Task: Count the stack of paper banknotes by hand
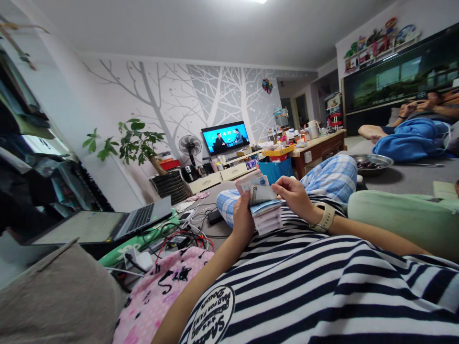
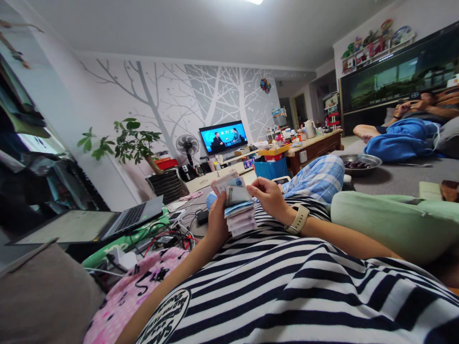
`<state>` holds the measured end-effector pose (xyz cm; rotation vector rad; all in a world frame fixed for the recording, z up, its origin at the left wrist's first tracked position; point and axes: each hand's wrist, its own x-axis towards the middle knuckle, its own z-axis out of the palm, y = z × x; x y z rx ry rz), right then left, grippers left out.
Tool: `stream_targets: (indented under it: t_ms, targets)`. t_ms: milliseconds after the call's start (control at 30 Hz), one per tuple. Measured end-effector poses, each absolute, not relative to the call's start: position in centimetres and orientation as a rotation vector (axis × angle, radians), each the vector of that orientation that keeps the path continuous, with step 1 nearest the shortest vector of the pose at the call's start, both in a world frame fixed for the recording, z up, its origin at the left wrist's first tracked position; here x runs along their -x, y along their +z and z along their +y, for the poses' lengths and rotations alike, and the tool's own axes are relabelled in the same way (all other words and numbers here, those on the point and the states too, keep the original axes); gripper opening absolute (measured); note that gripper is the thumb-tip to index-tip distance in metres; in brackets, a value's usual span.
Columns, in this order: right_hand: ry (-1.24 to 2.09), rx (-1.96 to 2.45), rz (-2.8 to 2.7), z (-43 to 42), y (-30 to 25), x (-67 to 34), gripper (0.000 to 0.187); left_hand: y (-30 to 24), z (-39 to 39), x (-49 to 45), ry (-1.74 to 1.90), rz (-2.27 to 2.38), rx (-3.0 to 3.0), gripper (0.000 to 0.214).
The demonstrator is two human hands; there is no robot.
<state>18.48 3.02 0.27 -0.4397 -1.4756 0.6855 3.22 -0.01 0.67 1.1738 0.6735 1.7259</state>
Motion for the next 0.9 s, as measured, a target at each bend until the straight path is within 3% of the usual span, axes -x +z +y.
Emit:
stream_targets:
  t_ms: [400, 900]
  targets:
    - [0.654, 0.352, -1.527, 2.3, 0.4, -18.6, 0.039, 1.9, -1.1, -3.6, 1.764, 0.757, -1.235, 0.031]
    - [0.684, 0.336, -1.531, 2.3, 0.4, -18.6, 0.038, 1.3, -0.7, -3.3, 1.74, 0.75, -1.204, 0.033]
